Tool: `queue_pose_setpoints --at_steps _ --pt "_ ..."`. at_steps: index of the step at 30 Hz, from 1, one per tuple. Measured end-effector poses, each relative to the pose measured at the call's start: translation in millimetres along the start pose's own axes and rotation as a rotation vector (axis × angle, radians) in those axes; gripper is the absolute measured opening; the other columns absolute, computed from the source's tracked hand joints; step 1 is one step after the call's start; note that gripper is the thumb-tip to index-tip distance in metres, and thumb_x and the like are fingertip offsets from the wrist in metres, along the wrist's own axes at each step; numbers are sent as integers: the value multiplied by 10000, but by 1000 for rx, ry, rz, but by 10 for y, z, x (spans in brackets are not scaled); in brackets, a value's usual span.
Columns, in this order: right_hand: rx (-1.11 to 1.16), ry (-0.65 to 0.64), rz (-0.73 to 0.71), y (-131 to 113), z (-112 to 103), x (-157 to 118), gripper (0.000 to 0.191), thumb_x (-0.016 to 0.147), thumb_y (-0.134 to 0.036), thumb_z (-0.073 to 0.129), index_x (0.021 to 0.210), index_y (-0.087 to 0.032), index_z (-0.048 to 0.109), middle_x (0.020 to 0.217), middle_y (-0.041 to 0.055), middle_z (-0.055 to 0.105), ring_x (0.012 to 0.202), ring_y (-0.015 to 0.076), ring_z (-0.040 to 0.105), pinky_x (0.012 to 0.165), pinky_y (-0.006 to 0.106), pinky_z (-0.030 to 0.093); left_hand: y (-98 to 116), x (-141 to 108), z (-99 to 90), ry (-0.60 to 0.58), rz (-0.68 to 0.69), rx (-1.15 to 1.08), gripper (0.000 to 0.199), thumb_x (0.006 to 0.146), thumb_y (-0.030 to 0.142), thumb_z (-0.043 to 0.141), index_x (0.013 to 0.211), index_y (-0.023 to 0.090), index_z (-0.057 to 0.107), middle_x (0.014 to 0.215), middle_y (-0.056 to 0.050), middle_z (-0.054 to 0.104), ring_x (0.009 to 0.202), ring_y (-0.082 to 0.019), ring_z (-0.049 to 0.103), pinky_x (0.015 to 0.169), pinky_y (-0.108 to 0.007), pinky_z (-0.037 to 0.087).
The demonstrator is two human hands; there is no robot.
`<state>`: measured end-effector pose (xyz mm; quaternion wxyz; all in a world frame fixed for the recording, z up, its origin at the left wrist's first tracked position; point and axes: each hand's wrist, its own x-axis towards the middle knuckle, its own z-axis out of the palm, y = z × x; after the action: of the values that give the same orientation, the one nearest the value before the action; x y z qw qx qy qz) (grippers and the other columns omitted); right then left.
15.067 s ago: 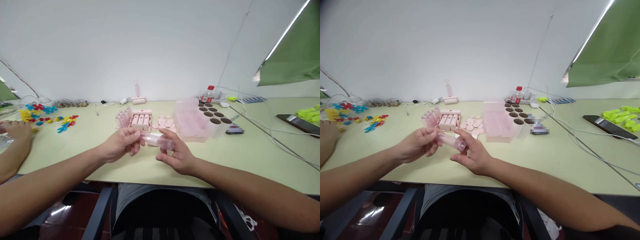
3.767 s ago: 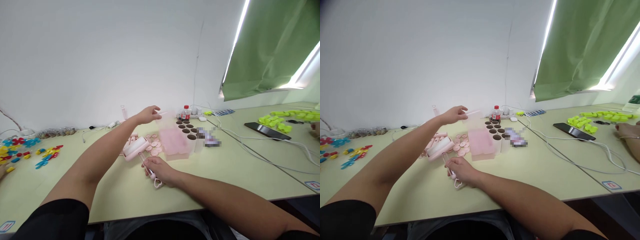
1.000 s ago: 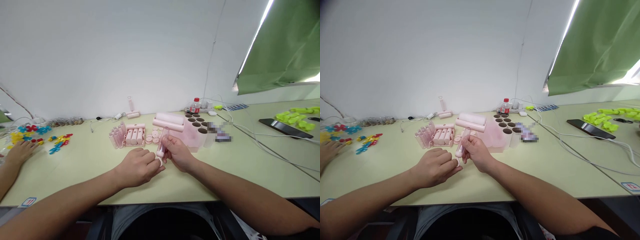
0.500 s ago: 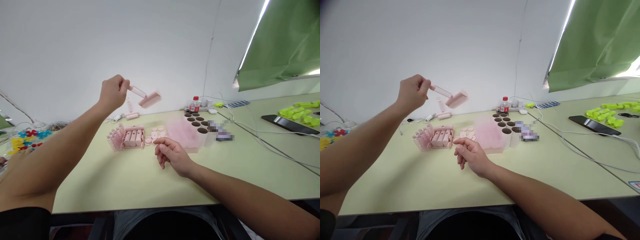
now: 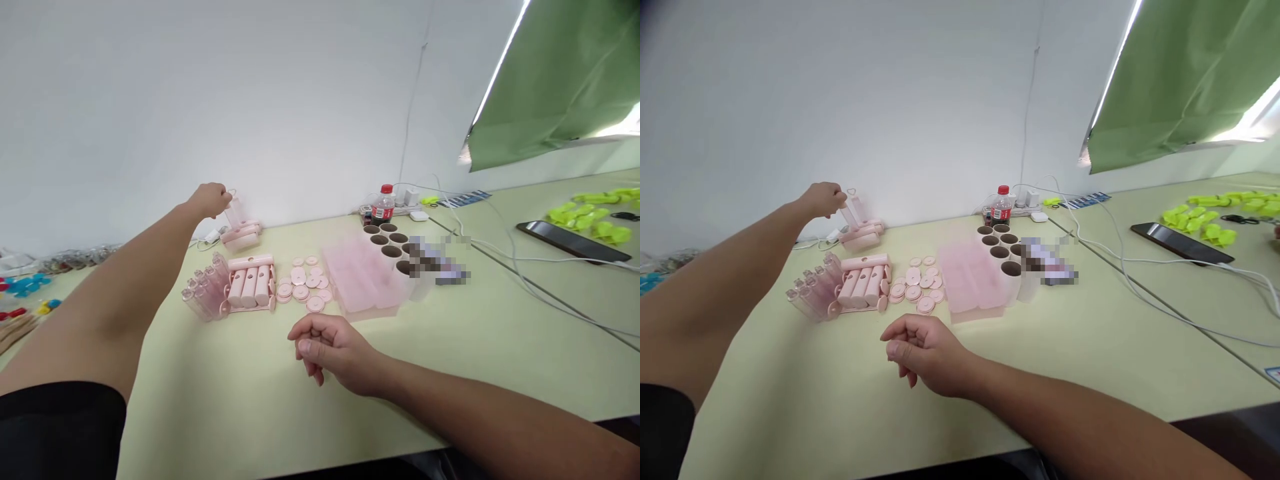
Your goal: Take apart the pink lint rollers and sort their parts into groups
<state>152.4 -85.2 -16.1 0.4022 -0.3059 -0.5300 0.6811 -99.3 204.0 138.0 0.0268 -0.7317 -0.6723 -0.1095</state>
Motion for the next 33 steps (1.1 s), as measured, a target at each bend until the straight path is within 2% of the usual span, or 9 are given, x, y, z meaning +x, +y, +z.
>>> queue_pose_setpoints --at_steps 5,11,16,21,25,29,33 --pt "12 -14 41 77 -32 -9 350 778 -429 724 955 -150 605 715 -23 543 556 89 536 450 212 459 -130 209 157 -36 18 -59 133 719 272 548 816 187 580 877 -66 739 504 -186 669 583 -311 519" --pt "34 -63 95 117 -64 -37 391 775 -473 743 965 -155 618 744 -18 544 582 83 534 479 210 466 -179 393 207 -56 76 -125 93 708 264 572 746 199 518 932 -53 721 563 -178 691 575 -283 515" --pt "36 -86 147 124 -82 -59 370 780 -469 746 958 -167 626 719 -27 532 594 81 519 506 207 465 -187 428 239 -25 73 -172 74 697 245 563 727 207 507 829 -46 714 568 -196 687 606 -312 513" --pt "15 -92 195 141 -101 -72 372 785 -468 741 970 -163 632 751 -17 542 590 74 501 538 221 459 -130 414 260 34 66 -130 91 731 267 557 780 201 521 815 -65 725 585 -197 674 613 -315 495" --pt "-31 -119 171 146 -113 -78 359 793 -448 734 971 -152 636 716 -22 533 586 73 468 533 212 411 -93 411 241 46 26 -143 190 762 304 572 917 199 546 810 -83 726 634 -214 663 625 -334 483" --pt "-76 -135 158 158 -119 -74 340 811 -432 717 977 -145 639 708 -26 518 594 73 446 540 214 390 -96 380 204 59 3 -152 355 800 417 563 1087 212 536 843 -90 724 729 -246 659 667 -373 475" --pt "-94 -140 197 180 -122 -74 343 807 -435 720 975 -148 638 735 -19 520 603 78 446 539 218 389 -119 291 122 196 -61 -101 525 765 521 583 1183 206 545 995 -138 700 910 -291 633 700 -397 460"
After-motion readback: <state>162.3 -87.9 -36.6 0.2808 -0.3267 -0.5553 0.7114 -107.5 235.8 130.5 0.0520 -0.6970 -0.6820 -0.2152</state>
